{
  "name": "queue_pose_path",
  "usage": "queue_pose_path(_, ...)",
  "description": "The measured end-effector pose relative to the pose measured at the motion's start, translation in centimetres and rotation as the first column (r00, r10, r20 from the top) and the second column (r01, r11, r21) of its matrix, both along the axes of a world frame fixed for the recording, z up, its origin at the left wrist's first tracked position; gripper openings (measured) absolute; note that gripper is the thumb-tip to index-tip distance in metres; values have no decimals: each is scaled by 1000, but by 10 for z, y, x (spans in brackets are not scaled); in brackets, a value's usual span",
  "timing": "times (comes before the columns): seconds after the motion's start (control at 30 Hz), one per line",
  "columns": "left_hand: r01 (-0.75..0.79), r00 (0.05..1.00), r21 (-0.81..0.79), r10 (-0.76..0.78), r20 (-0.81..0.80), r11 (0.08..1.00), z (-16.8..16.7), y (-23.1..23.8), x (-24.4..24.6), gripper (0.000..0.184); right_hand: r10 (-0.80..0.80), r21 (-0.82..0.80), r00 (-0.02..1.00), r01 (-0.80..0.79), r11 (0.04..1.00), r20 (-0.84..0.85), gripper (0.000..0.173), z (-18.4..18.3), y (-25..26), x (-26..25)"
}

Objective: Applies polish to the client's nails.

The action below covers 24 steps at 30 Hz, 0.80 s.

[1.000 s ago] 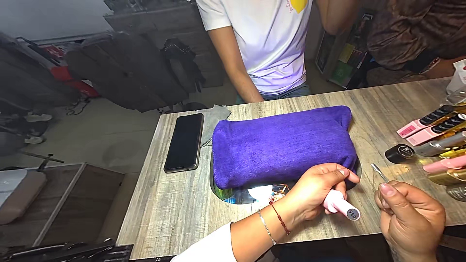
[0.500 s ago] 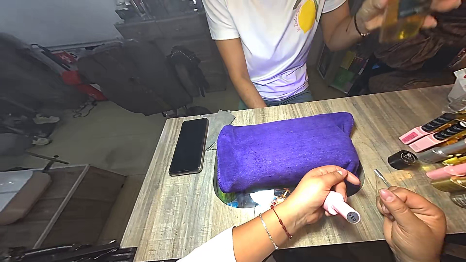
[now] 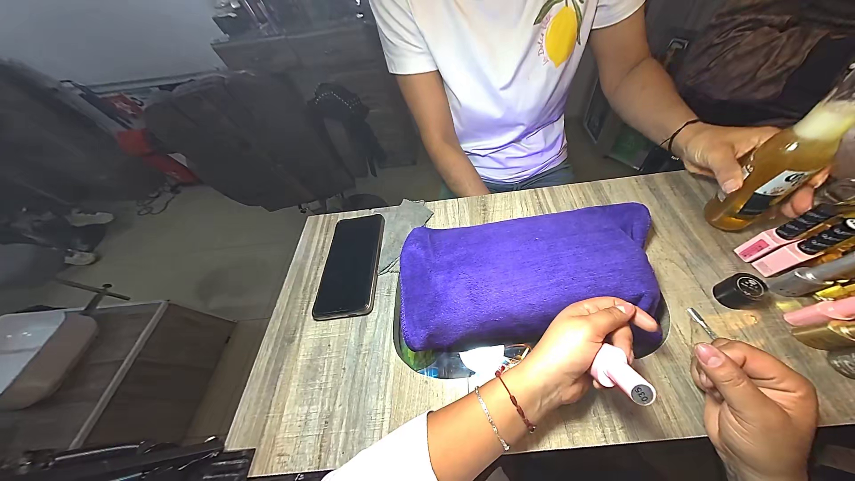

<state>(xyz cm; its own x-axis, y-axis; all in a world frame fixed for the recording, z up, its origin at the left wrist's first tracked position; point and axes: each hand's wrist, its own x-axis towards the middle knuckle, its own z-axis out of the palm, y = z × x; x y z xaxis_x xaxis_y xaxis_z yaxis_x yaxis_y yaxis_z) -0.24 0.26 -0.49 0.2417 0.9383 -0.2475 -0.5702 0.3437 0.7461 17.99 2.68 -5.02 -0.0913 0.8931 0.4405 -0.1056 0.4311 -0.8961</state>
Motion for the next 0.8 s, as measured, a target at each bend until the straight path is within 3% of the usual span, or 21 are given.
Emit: queue_pose_path(0.8,40,999,26,-40,5,999,1,-5,1,31,16,-11,999,-16,1000,30,26,0,1,-1)
